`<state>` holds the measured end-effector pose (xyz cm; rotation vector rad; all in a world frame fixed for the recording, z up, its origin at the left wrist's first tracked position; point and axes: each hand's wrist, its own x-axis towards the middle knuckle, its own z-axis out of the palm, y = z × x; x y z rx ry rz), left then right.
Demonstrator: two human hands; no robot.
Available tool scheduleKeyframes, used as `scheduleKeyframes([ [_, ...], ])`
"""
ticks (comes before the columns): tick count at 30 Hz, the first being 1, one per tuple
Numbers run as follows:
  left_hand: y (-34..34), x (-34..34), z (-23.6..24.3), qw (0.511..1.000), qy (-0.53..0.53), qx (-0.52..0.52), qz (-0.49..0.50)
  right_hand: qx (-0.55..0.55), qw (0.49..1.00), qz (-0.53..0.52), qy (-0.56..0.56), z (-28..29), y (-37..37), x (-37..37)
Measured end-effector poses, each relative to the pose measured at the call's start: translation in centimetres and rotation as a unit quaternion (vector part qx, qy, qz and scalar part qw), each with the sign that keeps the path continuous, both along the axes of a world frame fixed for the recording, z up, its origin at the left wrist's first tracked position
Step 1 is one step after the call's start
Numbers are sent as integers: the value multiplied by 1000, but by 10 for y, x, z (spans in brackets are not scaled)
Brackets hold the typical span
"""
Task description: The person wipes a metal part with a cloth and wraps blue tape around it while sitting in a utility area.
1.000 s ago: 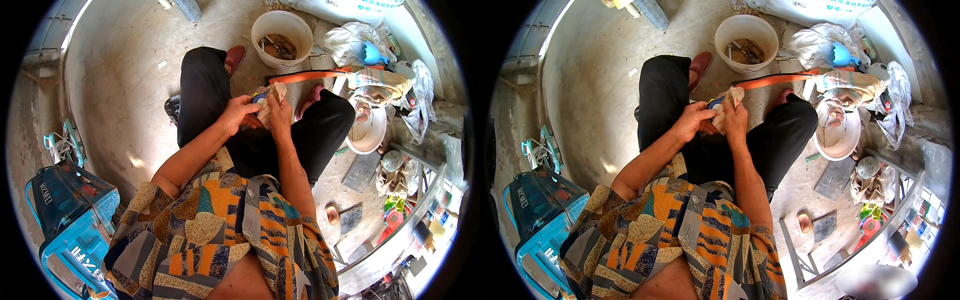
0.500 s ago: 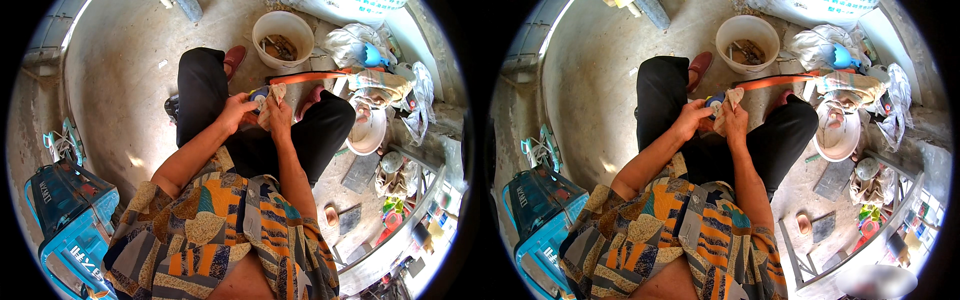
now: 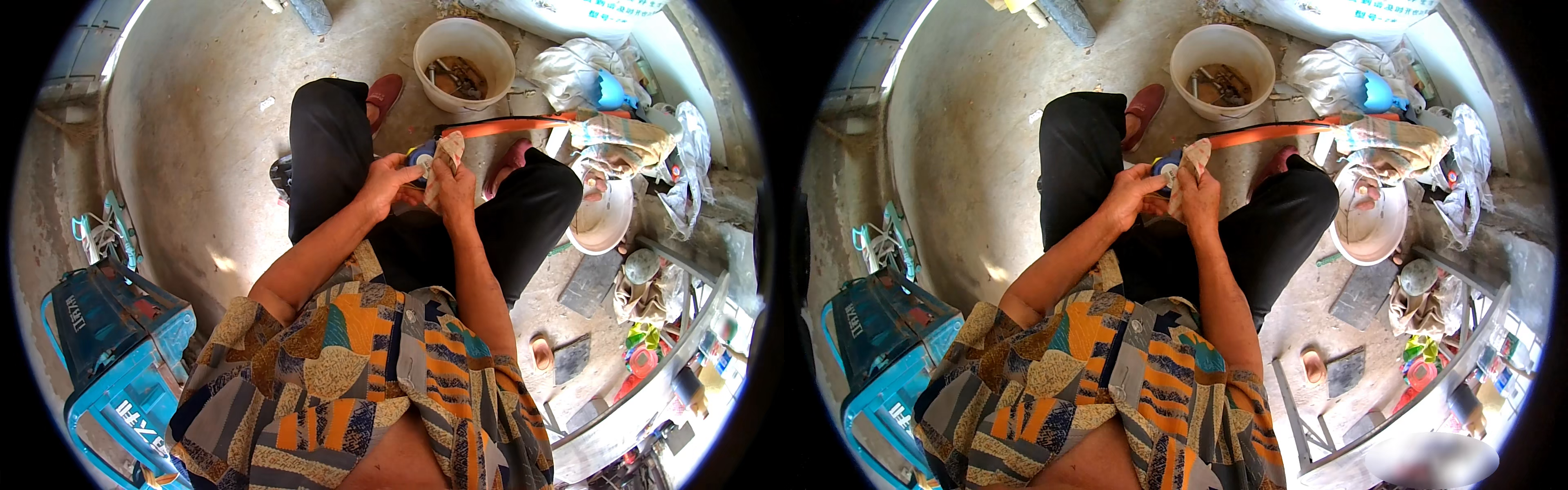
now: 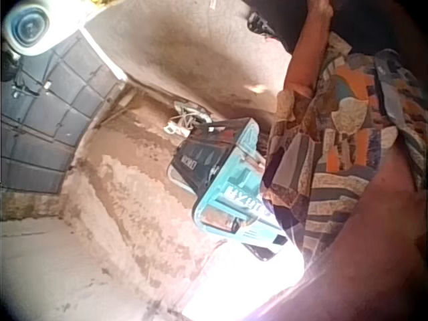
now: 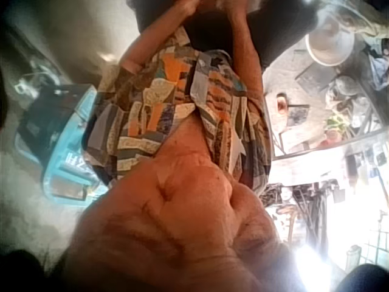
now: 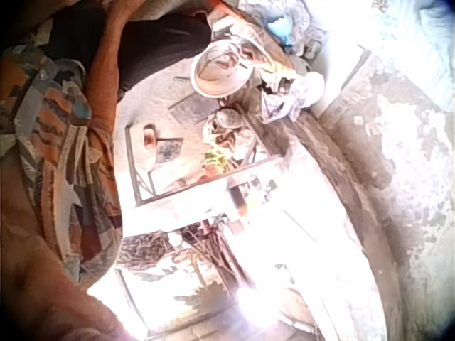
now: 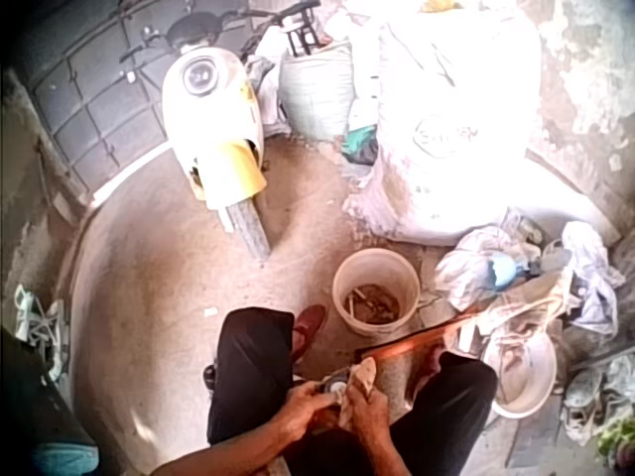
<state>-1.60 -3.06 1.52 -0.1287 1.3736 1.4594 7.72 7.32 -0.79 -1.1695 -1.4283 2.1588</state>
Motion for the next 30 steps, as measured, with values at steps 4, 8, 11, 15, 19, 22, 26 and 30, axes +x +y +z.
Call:
scheduleKeyframes([
  [4, -1, -1, -2, 996, 21, 14, -83, -10, 1000, -5, 20, -2, 2, 1],
  [8, -1, 1, 1, 991, 49, 17, -122, -7, 1000, 2, 28, 2, 4, 3],
  [11, 1, 2, 0, 996, 33, 22, -82, -39, 998, -18, 45, 3, 4, 0],
  [15, 2, -1, 0, 999, -8, 34, -13, -52, 997, -24, 47, 0, 6, 2],
  [19, 2, -3, 1, 999, -25, 40, -8, -58, 997, -29, 45, 8, 6, 4],
  [22, 1, -2, -1, 998, -47, 46, 8, -76, 995, -34, 47, 10, 6, 4],
  [26, -2, -3, -2, 997, -54, 51, 2, -73, 995, -34, 50, 9, 5, 5],
  [30, -4, -4, -1, 995, -34, 64, -63, -82, 994, -34, 58, 11, 5, 5],
])
